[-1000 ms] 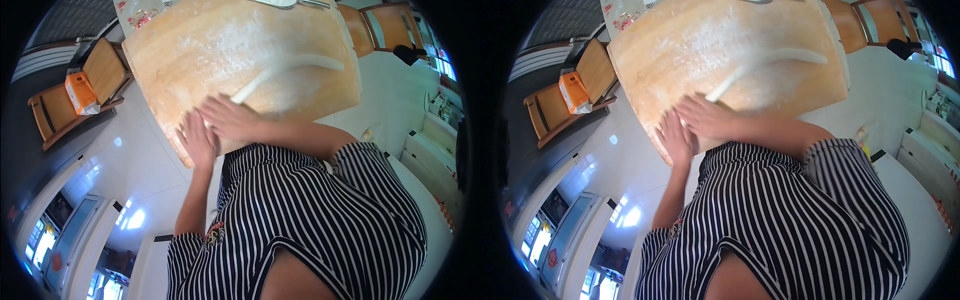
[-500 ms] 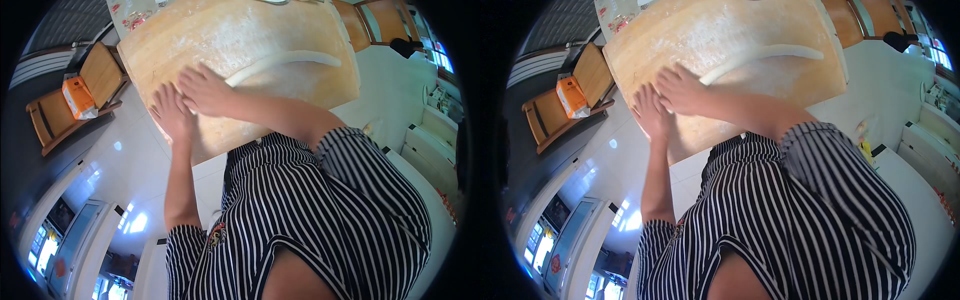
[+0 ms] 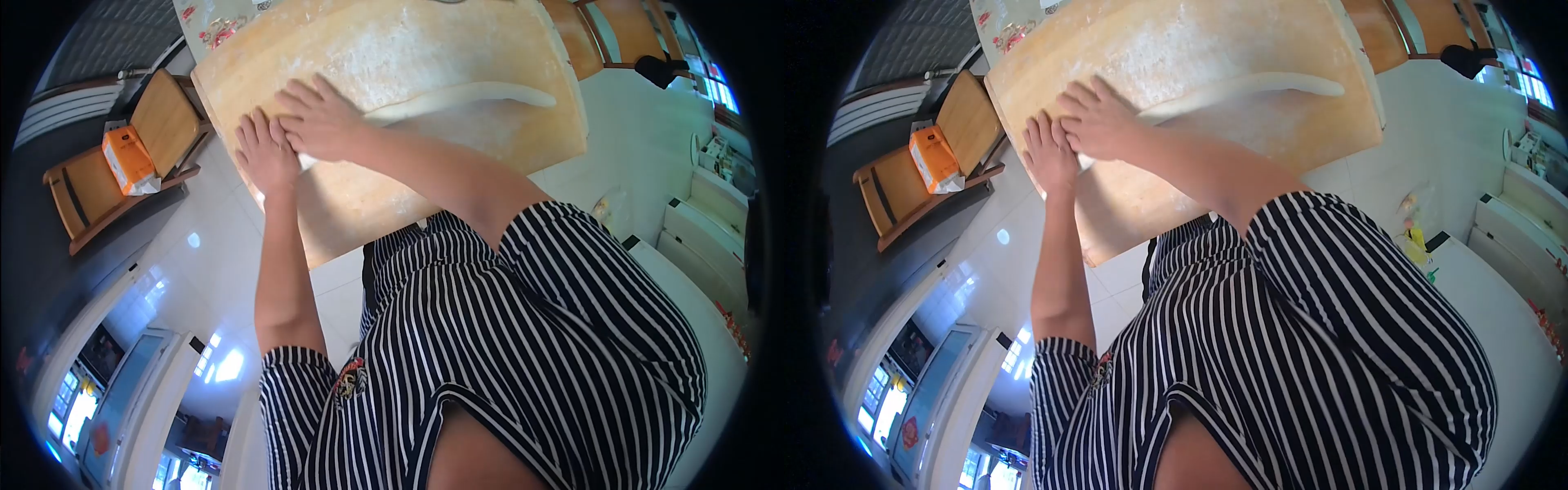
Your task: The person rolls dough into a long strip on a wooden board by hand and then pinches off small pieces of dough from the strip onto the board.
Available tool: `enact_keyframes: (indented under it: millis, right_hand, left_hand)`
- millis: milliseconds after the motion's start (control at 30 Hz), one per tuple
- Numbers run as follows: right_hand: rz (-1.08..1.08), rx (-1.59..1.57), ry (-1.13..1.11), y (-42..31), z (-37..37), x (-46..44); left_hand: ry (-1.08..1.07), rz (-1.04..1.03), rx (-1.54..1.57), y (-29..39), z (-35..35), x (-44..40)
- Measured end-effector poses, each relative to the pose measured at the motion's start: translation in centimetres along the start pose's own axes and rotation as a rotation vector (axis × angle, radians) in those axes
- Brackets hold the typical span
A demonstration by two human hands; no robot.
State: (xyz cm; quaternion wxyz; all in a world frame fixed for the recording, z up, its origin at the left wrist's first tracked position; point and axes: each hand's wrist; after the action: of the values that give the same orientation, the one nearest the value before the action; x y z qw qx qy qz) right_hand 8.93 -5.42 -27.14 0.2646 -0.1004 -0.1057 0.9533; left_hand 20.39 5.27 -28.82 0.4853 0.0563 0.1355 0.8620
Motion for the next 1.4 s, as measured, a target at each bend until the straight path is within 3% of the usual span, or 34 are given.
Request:
enact_keyframes:
  millis: [67,133,200,233,267,300,333,433,500,533,567,600,667,733,833,900,933,967,1000,1067,1100,1167,1200,1233,1267,1333,1400]
  right_hand:
    - [-0.064,-0.013,0.116,0.2,-0.1,0.1]
    - [0.036,-0.013,0.126,0.6,0.6,3.5]
    - [0.245,0.256,-0.130,0.3,3.6,7.7]
    - [0.310,0.230,-0.229,0.2,5.4,10.4]
    - [0.327,0.031,-0.258,0.6,4.8,13.4]
    - [0.343,-0.166,-0.280,1.0,3.6,16.0]
    - [0.370,-0.202,-0.412,1.5,3.4,17.6]
    - [0.431,-0.163,-0.383,1.7,2.9,14.2]
    - [0.283,0.183,-0.225,0.6,4.9,8.8]
    - [0.132,0.213,-0.449,-0.1,5.0,5.3]
    - [-0.028,0.146,-0.384,-0.1,4.0,3.0]
    - [-0.021,0.144,-0.380,0.4,2.8,1.2]
    - [-0.077,0.287,0.045,0.8,0.5,-0.6]
    - [-0.058,0.244,0.052,0.4,0.5,-0.2]
    - [0.033,0.126,0.034,-0.1,1.8,4.7]
    - [0.199,0.220,-0.301,0.0,3.9,8.7]
    - [0.329,0.220,-0.251,0.5,4.3,11.5]
    - [0.457,0.222,-0.199,1.1,4.2,13.6]
    - [0.456,0.224,-0.199,1.3,3.6,14.2]
    - [0.453,-0.050,-0.227,1.8,2.8,14.9]
    - [0.460,0.179,-0.199,1.4,3.8,12.8]
    - [0.202,0.234,-0.298,0.1,4.1,7.6]
    - [0.064,0.103,-0.353,-0.4,3.4,4.5]
    - [-0.025,0.083,-0.059,0.1,1.5,3.2]
    - [-0.017,0.074,-0.056,0.4,0.5,1.1]
    - [-0.183,0.143,0.175,0.2,-0.4,-1.7]
    - [-0.102,0.129,0.159,0.0,-0.2,-1.1]
  left_hand:
    - [0.010,-0.104,0.012,-0.1,0.0,-1.0]
    - [-0.053,-0.162,0.030,0.9,0.7,2.7]
    - [-0.129,-0.277,0.048,2.1,2.0,8.5]
    - [-0.154,-0.350,0.064,2.4,2.5,12.0]
    - [-0.148,-0.411,0.015,2.5,2.3,15.2]
    - [-0.305,-0.379,-0.067,2.3,2.5,18.1]
    - [-0.297,-0.465,-0.091,0.7,1.5,21.1]
    - [-0.378,-0.446,-0.139,0.2,1.2,19.2]
    - [-0.090,-0.323,0.050,1.1,1.1,12.3]
    - [-0.097,-0.248,0.020,1.3,1.2,8.9]
    - [-0.064,-0.067,0.059,1.4,0.3,5.7]
    - [-0.026,-0.035,0.029,1.3,-0.3,2.6]
    - [0.007,0.007,-0.009,0.9,-0.4,0.3]
    - [0.025,-0.086,-0.039,1.1,-0.3,-0.8]
    - [-0.101,-0.186,0.034,3.3,1.6,5.5]
    - [-0.191,-0.308,0.043,3.7,2.0,12.3]
    - [-0.205,-0.377,-0.015,3.1,1.4,15.9]
    - [-0.348,-0.395,-0.056,3.0,1.5,18.8]
    - [-0.251,-0.568,-0.132,1.4,0.4,21.9]
    - [-0.250,-0.596,-0.170,0.4,-0.3,21.4]
    - [-0.225,-0.497,-0.062,0.7,-0.1,19.6]
    - [-0.157,-0.324,0.038,2.0,1.0,13.3]
    - [-0.105,-0.287,0.027,1.8,1.5,10.1]
    - [-0.159,-0.117,0.006,1.9,1.6,6.7]
    - [-0.090,-0.022,0.029,1.4,1.0,3.6]
    - [-0.016,0.083,0.043,0.2,0.2,0.4]
    - [-0.018,0.125,-0.049,0.0,0.0,-0.9]
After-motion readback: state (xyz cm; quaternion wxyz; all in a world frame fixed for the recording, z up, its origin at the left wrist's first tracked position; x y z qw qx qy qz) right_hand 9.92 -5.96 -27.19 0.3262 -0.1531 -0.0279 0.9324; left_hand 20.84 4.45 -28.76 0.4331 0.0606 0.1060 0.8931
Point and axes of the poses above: each hand's wrist, its own x-axis away from the middle knuckle, its own z-axis out of the back of the hand, y = z × x, and after that the axes turned 10 degrees about -z, right-handed
